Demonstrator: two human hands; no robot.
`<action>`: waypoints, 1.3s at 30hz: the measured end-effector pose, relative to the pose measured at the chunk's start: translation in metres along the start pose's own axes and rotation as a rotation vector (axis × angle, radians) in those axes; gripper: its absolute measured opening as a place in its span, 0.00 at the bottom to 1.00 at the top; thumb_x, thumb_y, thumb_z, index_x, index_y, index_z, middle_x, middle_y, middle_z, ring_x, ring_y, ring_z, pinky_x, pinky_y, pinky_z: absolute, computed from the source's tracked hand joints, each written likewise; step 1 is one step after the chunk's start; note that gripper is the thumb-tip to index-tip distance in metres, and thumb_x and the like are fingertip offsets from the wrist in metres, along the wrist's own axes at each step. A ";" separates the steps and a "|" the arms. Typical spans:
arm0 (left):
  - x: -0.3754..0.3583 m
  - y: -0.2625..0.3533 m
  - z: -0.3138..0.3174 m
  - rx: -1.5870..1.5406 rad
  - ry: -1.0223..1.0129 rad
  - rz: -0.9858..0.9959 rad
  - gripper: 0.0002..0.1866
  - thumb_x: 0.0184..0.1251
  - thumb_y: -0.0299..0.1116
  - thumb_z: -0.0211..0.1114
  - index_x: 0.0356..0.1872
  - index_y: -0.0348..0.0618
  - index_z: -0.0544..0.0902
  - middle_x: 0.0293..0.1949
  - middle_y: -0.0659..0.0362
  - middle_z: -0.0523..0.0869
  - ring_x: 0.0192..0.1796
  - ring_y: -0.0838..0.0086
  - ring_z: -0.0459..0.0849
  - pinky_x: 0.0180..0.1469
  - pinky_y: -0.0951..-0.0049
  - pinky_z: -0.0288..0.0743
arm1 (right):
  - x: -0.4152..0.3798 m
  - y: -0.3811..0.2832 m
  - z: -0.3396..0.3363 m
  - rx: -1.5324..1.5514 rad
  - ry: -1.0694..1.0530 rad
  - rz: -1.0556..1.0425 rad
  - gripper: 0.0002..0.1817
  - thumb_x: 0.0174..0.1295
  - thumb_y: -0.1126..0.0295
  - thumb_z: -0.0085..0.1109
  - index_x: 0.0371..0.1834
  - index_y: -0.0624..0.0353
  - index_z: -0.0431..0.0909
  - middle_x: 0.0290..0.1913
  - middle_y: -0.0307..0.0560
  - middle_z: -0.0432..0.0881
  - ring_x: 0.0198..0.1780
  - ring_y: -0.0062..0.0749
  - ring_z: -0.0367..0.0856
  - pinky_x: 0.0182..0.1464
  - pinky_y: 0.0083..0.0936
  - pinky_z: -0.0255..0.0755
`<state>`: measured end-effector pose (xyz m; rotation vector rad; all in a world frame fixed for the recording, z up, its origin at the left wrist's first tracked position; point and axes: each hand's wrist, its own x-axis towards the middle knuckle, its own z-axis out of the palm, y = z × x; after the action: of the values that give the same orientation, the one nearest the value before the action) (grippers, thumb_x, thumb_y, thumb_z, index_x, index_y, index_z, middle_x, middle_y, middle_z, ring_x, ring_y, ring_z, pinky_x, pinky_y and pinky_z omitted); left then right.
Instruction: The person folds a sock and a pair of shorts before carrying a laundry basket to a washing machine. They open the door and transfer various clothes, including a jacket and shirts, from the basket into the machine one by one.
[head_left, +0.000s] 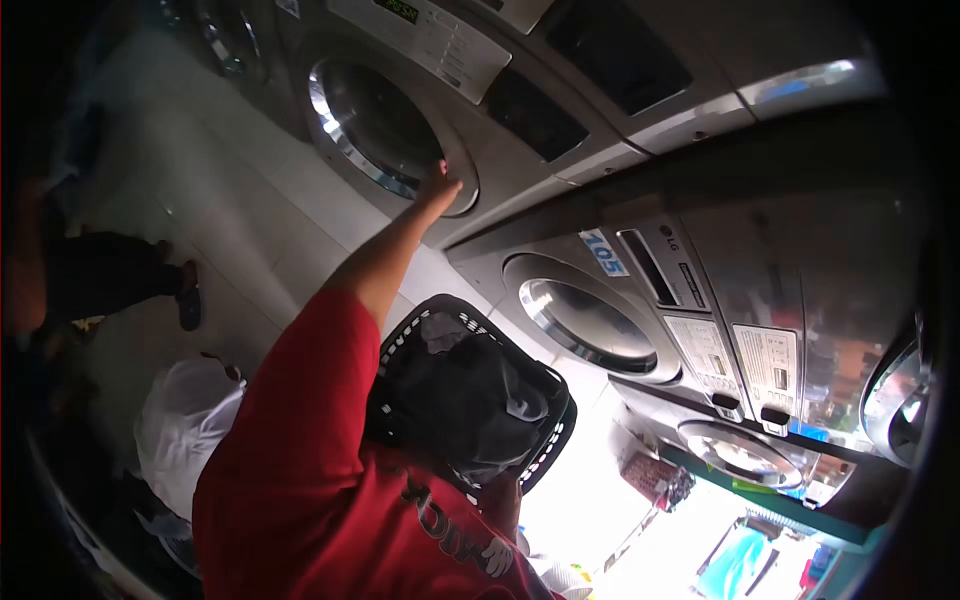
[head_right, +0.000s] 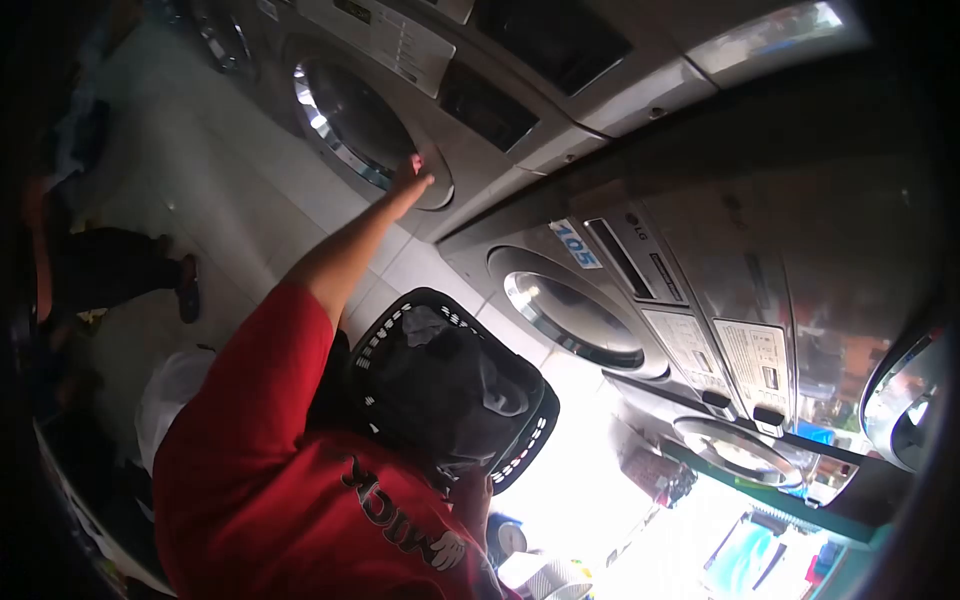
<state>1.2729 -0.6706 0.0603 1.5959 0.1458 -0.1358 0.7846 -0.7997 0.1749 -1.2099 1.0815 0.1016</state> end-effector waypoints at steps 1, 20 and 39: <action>0.013 -0.002 0.002 0.056 -0.029 -0.001 0.21 0.42 0.28 0.60 0.42 0.33 0.71 0.39 0.48 0.77 0.43 0.62 0.78 0.42 0.69 0.71 | -0.006 0.009 0.000 -0.055 0.035 -0.012 0.11 0.59 0.64 0.43 0.20 0.52 0.62 0.14 0.35 0.59 0.14 0.21 0.57 0.14 0.19 0.52; 0.050 -0.045 0.006 0.765 -0.196 0.147 0.21 0.59 0.28 0.44 0.55 0.35 0.63 0.55 0.41 0.66 0.59 0.53 0.64 0.60 0.63 0.58 | 0.035 0.019 -0.052 -0.735 -0.086 -0.245 0.16 0.32 0.83 0.51 0.31 0.62 0.70 0.28 0.48 0.70 0.30 0.45 0.70 0.30 0.35 0.66; 0.026 -0.078 0.014 0.146 -0.020 -0.003 0.18 0.52 0.22 0.50 0.47 0.41 0.63 0.40 0.60 0.69 0.41 0.76 0.69 0.43 0.78 0.66 | 0.029 -0.013 -0.026 -0.895 -0.101 -0.428 0.17 0.38 0.84 0.48 0.36 0.63 0.67 0.30 0.54 0.70 0.36 0.51 0.70 0.37 0.41 0.66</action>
<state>1.2848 -0.6820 -0.0219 1.7394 0.1245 -0.1681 0.7912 -0.8387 0.1649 -2.1876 0.6572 0.3336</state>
